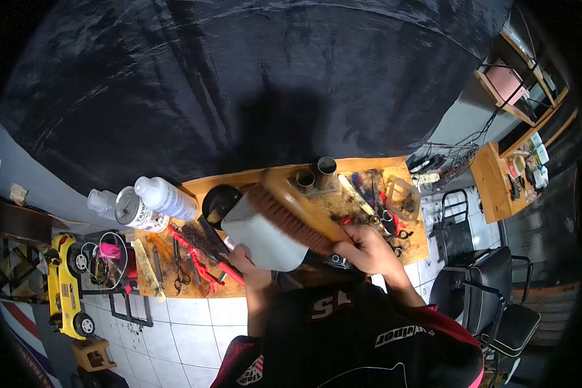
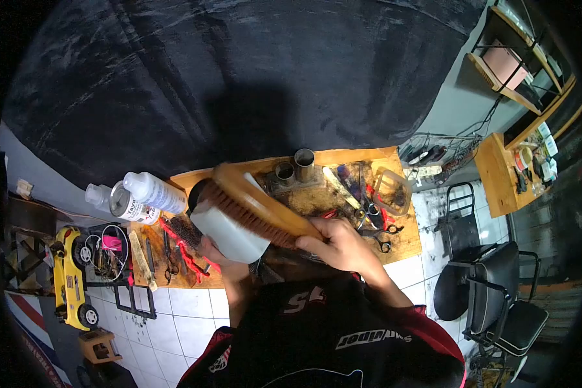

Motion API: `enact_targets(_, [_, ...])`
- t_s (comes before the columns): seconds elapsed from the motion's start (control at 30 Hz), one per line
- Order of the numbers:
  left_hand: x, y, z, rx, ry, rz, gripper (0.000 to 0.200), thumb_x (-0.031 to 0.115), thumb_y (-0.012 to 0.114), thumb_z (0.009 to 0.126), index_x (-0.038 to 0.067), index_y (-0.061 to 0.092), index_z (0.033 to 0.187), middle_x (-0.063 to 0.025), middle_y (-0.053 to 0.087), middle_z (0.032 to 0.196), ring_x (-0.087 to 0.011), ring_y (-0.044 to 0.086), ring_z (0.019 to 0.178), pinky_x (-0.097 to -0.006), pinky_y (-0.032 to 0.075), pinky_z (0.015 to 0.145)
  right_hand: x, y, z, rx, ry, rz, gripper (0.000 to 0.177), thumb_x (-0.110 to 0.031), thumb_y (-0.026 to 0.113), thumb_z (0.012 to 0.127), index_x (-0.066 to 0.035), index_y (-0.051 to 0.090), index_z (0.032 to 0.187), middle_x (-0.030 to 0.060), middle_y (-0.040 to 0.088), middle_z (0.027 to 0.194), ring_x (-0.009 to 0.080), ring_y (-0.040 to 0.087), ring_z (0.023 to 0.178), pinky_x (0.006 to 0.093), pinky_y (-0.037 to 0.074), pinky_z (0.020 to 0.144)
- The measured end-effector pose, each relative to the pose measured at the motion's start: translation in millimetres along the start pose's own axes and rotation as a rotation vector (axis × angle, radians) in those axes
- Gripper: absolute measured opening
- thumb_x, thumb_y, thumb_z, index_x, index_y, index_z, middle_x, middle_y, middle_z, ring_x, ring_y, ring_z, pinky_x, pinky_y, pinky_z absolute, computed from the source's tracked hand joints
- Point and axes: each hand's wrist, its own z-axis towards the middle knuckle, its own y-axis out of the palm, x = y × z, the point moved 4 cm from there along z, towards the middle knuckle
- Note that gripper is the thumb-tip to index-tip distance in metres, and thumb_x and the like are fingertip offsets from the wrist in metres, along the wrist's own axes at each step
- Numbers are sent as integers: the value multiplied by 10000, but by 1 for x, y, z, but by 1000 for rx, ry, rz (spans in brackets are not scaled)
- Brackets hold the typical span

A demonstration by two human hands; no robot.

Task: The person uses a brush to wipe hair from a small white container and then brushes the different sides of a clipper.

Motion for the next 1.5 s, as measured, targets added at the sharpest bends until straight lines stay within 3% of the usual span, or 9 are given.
enact_targets(0.13, [-14, -34, -14, 1, -56, 383, 924, 674, 556, 784, 57, 330, 1434, -124, 410, 1432, -283, 407, 1308, -434, 322, 1100, 20, -8, 4, 168, 211, -81, 290, -220, 618, 923, 48, 608, 811, 121, 525, 590, 157, 476, 537, 339, 405, 522])
enact_targets(0.4, [4, 10, -3, -1, -97, -118, 854, 463, 732, 751, 74, 364, 1417, -69, 472, 1376, -256, 437, 1298, -445, 372, 1072, 12, -11, -8, -62, 144, 317, 258, -197, 647, 877, 29, 569, 782, 67, 508, 600, 105, 514, 579, 306, 399, 523])
enact_targets(0.5, [2, 9, -3, -35, -76, -98, 820, 462, 702, 769, 68, 374, 1409, -85, 484, 1363, -271, 453, 1280, -444, 387, 1058, -2, -8, -1, -39, 0, -50, 248, -186, 678, 846, 39, 586, 799, 115, 509, 604, 125, 514, 584, 322, 410, 535])
enact_targets(0.67, [-12, -17, -9, -27, -37, -33, 850, 579, 570, 838, 61, 295, 1454, -131, 430, 1409, -290, 453, 1268, -424, 378, 1057, 25, -10, 9, 193, 200, -123, 321, -230, 582, 949, 34, 578, 768, 93, 506, 569, 121, 462, 522, 317, 396, 501])
enact_targets(0.77, [-11, -17, -7, -91, 46, -68, 772, 443, 571, 900, 76, 230, 1488, -107, 442, 1398, -242, 470, 1264, -401, 384, 1060, 31, -5, 4, 161, 225, 155, 323, -210, 525, 981, -12, 500, 728, -7, 480, 547, 80, 441, 463, 259, 332, 422])
enact_targets(0.97, [32, 51, 24, -138, 211, 187, 580, 321, 440, 993, 31, 283, 1469, -143, 444, 1401, -229, 494, 1234, -376, 423, 1025, 15, 0, -2, -56, 213, 476, 305, -199, 495, 992, -6, 514, 756, -13, 486, 588, 52, 416, 495, 235, 326, 444])
enact_targets(1.17, [7, 42, 21, -285, 180, -469, 810, 579, 449, 929, 76, 173, 1500, -97, 381, 1442, -244, 389, 1326, -409, 306, 1113, 43, 20, 2, 3, 383, 347, 345, -243, 421, 1030, -35, 463, 758, -21, 402, 574, 52, 352, 463, 223, 282, 412])
enact_targets(1.3, [1, 29, 7, -52, 45, -135, 885, 677, 484, 852, 78, 254, 1461, -92, 415, 1394, -234, 392, 1311, -387, 285, 1111, 43, 9, -4, 100, 369, 384, 380, -304, 484, 1009, -3, 536, 784, -2, 481, 584, 70, 446, 491, 244, 353, 438])
enact_targets(1.5, [10, 40, 15, -121, 11, -82, 792, 607, 454, 840, 96, 373, 1440, -131, 408, 1454, -284, 377, 1340, -425, 270, 1119, 16, 3, -6, -100, 311, 513, 350, -268, 479, 1009, -18, 510, 766, -24, 447, 583, 51, 397, 477, 225, 324, 425])
